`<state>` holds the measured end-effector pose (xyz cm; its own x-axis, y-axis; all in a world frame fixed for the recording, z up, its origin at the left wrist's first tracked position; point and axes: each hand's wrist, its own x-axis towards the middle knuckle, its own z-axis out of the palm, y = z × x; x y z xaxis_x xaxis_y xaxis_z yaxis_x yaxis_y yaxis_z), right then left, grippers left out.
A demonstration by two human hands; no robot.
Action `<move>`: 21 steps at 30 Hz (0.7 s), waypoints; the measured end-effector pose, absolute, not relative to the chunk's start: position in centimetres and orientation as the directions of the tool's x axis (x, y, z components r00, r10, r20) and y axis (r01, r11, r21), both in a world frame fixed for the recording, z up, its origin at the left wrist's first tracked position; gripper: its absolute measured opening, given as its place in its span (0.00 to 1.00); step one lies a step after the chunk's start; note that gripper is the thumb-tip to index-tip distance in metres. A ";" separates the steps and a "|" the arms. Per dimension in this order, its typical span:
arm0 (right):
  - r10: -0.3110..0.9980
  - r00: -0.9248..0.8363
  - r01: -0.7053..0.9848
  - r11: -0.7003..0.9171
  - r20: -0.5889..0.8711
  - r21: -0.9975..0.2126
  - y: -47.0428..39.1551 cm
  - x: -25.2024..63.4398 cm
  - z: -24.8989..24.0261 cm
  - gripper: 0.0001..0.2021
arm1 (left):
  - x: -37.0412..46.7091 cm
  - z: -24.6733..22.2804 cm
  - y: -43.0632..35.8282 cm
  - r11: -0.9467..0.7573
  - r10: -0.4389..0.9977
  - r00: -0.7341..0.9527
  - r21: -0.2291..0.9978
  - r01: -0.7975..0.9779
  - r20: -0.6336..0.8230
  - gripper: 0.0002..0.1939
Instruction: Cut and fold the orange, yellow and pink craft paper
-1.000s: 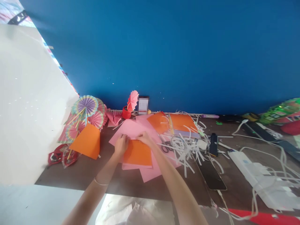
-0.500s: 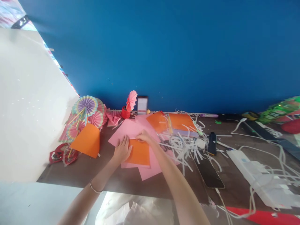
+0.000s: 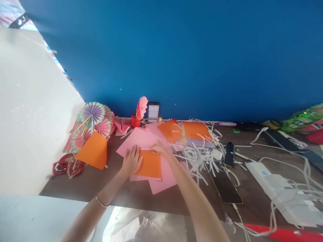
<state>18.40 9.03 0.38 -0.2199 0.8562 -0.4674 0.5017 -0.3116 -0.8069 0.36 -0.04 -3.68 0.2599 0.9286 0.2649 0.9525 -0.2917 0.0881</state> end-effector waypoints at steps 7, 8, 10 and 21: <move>0.874 -0.189 0.587 -0.265 -0.448 -0.765 8.9 18.0 0.3 0.16 | 0.6 -3.7 0.0 -0.285 0.928 0.255 0.076 0.956 0.272 0.27; 0.878 -0.185 0.596 -0.257 -0.442 -0.761 8.8 17.9 0.3 0.16 | 0.6 -3.7 0.0 -0.283 0.928 0.253 0.079 0.956 0.274 0.27; 0.883 -0.182 0.612 -0.242 -0.432 -0.753 8.7 17.9 0.4 0.15 | 0.6 -3.7 0.0 -0.283 0.928 0.249 0.087 0.955 0.277 0.27; 0.892 -0.202 0.652 -0.185 -0.404 -0.735 8.5 17.9 0.7 0.13 | 0.4 -3.8 0.2 -0.337 0.912 0.296 0.106 0.936 0.284 0.28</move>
<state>17.87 8.51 0.67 -0.2017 0.8923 -0.4038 0.6524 -0.1852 -0.7349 0.41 0.22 -3.81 0.2964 0.9120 0.2835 0.9356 -0.3370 0.1057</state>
